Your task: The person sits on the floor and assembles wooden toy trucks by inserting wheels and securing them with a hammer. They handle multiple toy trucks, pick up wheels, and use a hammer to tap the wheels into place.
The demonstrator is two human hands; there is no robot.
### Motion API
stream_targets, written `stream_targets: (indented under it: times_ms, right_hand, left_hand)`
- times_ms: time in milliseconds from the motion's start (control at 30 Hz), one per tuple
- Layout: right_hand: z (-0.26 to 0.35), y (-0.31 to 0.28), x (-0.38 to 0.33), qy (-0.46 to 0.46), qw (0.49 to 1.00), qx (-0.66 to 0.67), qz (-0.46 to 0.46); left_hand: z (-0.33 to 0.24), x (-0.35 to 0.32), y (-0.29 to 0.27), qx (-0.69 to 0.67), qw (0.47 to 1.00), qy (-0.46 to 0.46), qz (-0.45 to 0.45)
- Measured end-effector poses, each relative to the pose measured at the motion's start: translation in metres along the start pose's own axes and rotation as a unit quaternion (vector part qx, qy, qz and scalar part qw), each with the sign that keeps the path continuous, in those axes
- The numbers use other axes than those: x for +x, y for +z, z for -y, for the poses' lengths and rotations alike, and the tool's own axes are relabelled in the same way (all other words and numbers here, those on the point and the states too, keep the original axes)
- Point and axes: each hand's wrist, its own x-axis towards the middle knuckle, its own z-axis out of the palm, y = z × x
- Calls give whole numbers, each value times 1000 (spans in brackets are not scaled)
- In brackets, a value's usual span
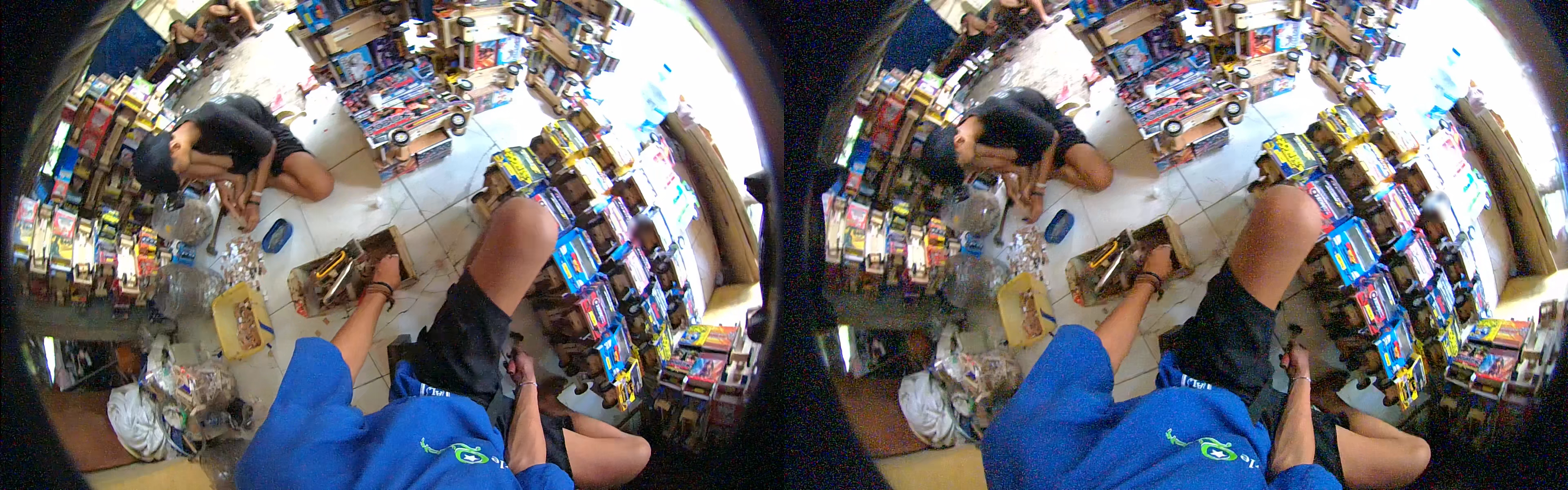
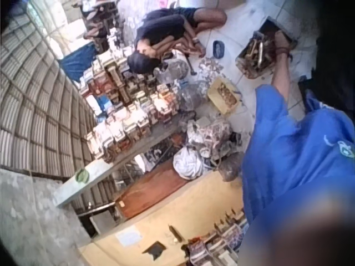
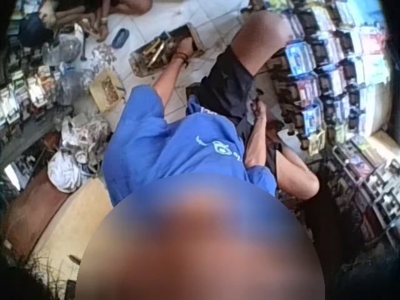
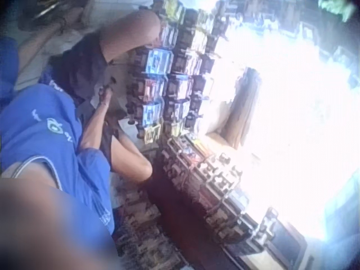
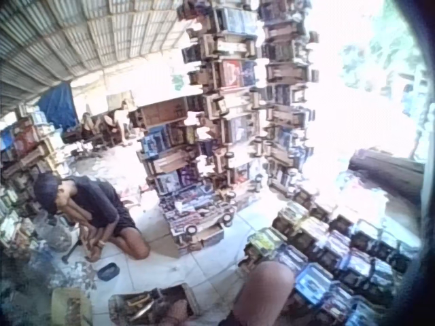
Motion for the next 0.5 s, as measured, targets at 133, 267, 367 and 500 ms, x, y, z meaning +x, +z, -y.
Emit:
stream_targets:
  times_ms: [133,267,367,500]
  right_hand:
    - [4,-1,-13,5,996,-69,-59]
    - [16,5,-42,-66,985,-148,-56]
    - [46,-1,-95,-92,955,-282,-17]
    - [108,-15,-214,-143,932,-321,91]
  left_hand:
    - [36,47,47,60,995,12,82]
    - [71,59,82,-13,996,-35,79]
    - [73,63,81,117,991,49,29]
    - [46,51,52,76,991,33,108]
